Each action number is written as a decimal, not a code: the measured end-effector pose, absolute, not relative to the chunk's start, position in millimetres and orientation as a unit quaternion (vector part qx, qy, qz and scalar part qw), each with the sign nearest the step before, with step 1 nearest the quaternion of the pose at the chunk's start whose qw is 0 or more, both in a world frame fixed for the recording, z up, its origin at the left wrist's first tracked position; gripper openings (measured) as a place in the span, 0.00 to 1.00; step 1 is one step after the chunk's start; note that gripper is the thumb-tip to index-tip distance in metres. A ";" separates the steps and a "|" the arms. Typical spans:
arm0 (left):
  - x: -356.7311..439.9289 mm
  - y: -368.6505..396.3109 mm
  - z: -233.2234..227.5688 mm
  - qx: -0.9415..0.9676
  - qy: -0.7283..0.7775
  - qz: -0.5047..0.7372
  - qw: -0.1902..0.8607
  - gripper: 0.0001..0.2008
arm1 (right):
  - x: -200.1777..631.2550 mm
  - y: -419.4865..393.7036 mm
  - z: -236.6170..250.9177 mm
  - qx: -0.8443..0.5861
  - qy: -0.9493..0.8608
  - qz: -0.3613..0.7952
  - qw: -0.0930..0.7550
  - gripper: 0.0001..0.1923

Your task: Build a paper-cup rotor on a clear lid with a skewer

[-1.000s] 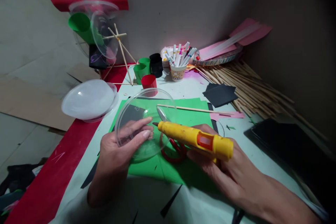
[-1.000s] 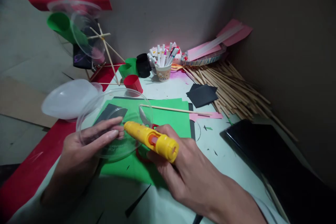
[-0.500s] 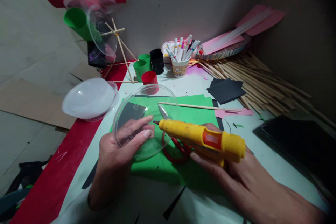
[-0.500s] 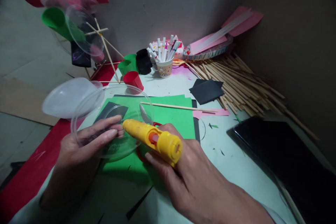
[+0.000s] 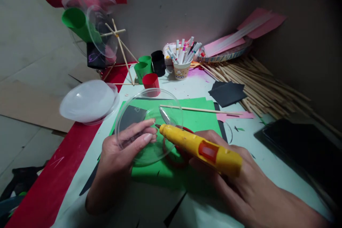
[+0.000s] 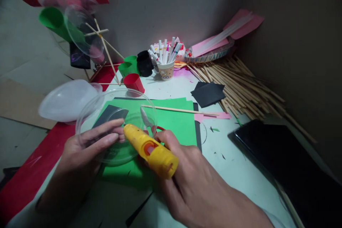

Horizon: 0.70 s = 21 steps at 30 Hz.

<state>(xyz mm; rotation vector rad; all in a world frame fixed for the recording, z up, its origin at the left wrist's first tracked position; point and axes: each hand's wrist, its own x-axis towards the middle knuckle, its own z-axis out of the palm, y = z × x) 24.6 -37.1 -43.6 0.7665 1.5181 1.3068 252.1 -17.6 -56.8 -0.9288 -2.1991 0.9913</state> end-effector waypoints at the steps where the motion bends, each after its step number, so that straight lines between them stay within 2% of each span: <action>1: 23.4 -37.1 -45.0 0.317 0.622 0.531 0.479 0.12 | 251.5 -17.7 -56.7 -0.351 -0.824 0.347 0.279 0.16; 5: 17.3 -36.5 -51.6 0.332 0.618 0.520 0.488 0.13 | 248.6 -17.3 -57.9 -0.365 -0.836 0.285 0.293 0.15; 9: 12.0 -35.2 -56.6 0.346 0.595 0.512 0.514 0.16 | 248.9 -15.6 -61.6 -0.371 -0.826 0.303 0.297 0.15; 15: 14.2 -36.9 -52.6 0.410 0.599 0.494 0.479 0.19 | 253.3 -14.1 -64.0 -0.396 -0.824 0.298 0.275 0.17; 21: 16.9 -30.1 -40.3 0.423 0.579 0.513 0.472 0.20 | 255.3 -17.4 -55.4 -0.413 -0.798 0.295 0.325 0.13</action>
